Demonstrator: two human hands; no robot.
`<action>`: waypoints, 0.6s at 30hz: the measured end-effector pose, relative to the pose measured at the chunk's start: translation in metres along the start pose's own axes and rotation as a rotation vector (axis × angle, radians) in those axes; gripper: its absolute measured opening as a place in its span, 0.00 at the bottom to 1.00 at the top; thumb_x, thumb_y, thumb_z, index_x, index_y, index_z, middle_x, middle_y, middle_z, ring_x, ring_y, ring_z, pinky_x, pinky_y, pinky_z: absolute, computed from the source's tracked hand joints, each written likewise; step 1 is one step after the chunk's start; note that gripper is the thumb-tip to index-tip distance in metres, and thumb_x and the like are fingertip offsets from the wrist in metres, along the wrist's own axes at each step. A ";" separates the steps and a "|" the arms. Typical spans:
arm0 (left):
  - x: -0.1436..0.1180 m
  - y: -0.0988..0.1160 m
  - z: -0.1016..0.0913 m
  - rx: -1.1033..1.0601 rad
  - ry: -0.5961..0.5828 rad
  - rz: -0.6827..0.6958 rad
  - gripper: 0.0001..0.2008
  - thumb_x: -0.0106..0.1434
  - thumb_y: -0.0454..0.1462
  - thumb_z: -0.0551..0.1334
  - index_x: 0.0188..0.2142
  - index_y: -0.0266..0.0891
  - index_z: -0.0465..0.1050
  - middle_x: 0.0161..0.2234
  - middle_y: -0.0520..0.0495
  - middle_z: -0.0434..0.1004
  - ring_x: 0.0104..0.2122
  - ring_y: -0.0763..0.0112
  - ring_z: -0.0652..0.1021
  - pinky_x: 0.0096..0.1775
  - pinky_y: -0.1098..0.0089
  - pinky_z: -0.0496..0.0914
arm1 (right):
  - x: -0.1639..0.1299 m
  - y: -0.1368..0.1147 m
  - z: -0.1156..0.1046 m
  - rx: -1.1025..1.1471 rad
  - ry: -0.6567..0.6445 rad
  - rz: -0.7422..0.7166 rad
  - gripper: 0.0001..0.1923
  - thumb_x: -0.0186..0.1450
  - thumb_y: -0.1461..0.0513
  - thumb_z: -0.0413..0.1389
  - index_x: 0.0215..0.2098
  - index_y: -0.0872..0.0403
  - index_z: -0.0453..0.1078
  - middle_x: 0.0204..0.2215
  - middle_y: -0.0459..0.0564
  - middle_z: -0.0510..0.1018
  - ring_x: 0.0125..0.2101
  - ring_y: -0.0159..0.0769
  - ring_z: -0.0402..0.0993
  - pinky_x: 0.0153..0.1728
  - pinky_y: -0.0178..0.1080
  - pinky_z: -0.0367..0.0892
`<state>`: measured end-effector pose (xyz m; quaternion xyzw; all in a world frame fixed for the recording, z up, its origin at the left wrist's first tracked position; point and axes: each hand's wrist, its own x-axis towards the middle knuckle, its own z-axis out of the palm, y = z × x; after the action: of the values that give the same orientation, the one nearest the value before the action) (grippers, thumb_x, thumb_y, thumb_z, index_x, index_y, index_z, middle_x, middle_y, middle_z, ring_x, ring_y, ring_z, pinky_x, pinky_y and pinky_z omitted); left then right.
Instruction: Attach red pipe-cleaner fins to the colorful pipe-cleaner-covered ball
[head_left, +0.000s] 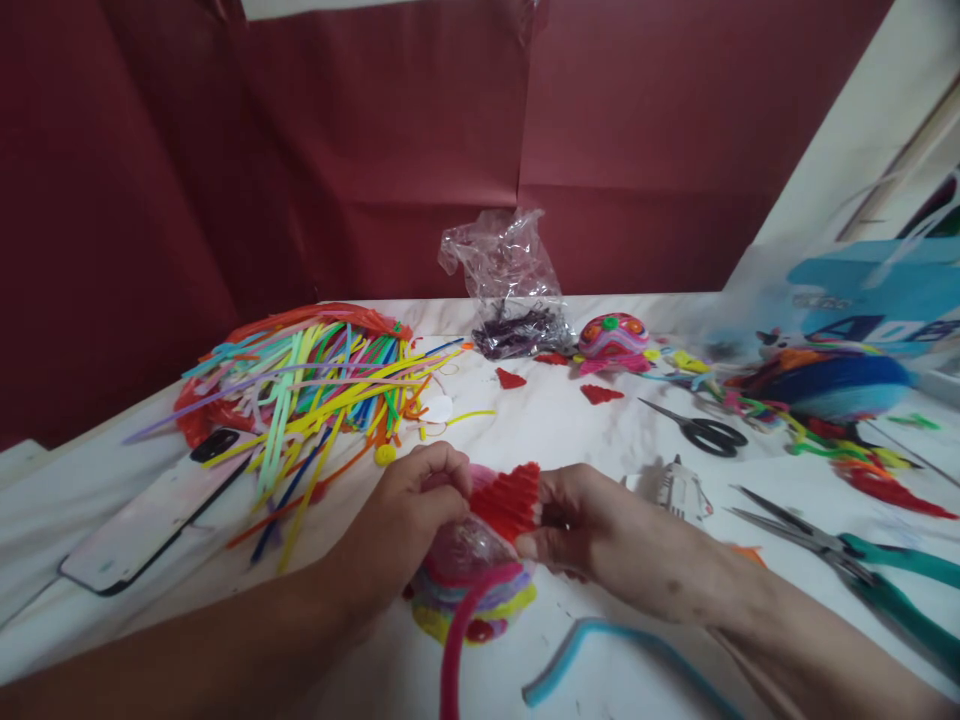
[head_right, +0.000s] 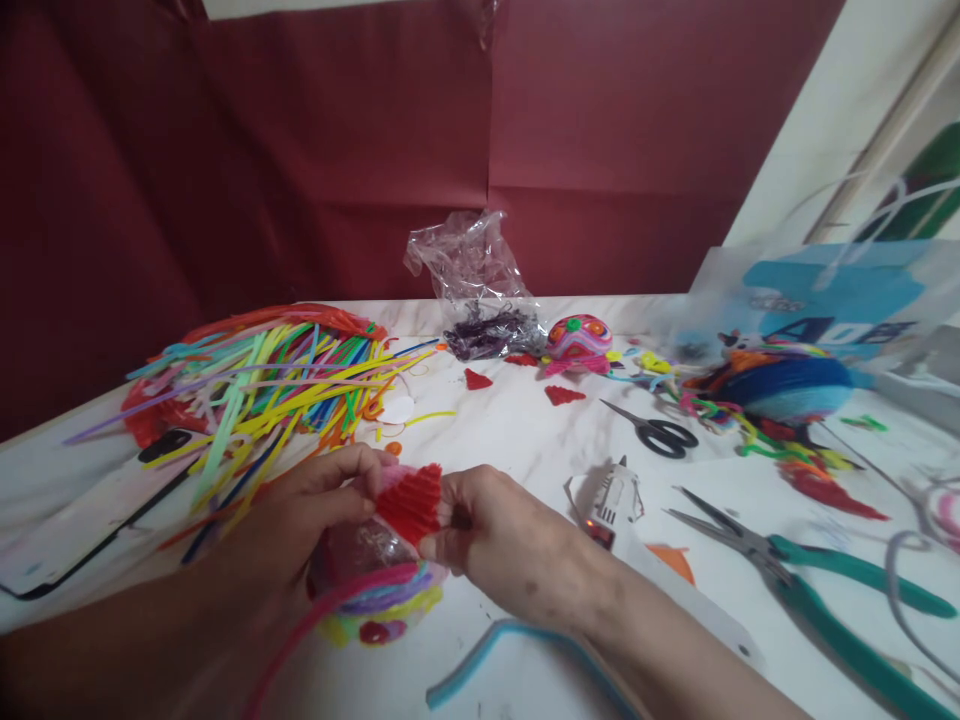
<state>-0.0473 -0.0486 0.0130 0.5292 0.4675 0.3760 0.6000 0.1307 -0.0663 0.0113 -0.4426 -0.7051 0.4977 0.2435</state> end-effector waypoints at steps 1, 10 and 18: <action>-0.001 0.000 0.001 0.003 0.007 0.017 0.04 0.45 0.31 0.56 0.22 0.38 0.61 0.22 0.56 0.68 0.20 0.77 0.67 0.23 0.75 0.58 | 0.000 0.000 0.000 0.004 -0.001 -0.003 0.08 0.57 0.63 0.55 0.22 0.55 0.60 0.19 0.39 0.57 0.21 0.26 0.50 0.20 0.30 0.49; -0.004 0.016 0.000 0.085 0.013 0.010 0.19 0.47 0.34 0.62 0.42 0.40 0.71 0.37 0.50 0.77 0.37 0.64 0.77 0.37 0.68 0.68 | 0.003 0.009 -0.005 0.089 0.011 0.010 0.16 0.55 0.55 0.59 0.22 0.55 0.58 0.16 0.39 0.60 0.18 0.25 0.54 0.19 0.30 0.52; -0.011 0.014 -0.006 -0.035 -0.068 -0.161 0.19 0.53 0.35 0.62 0.46 0.39 0.71 0.40 0.48 0.79 0.39 0.66 0.77 0.38 0.70 0.69 | 0.008 0.011 -0.003 0.139 -0.010 0.025 0.24 0.51 0.46 0.61 0.21 0.54 0.57 0.15 0.39 0.62 0.16 0.25 0.57 0.18 0.30 0.55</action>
<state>-0.0559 -0.0550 0.0288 0.4917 0.4813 0.3167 0.6529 0.1339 -0.0567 0.0018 -0.4309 -0.6643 0.5509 0.2637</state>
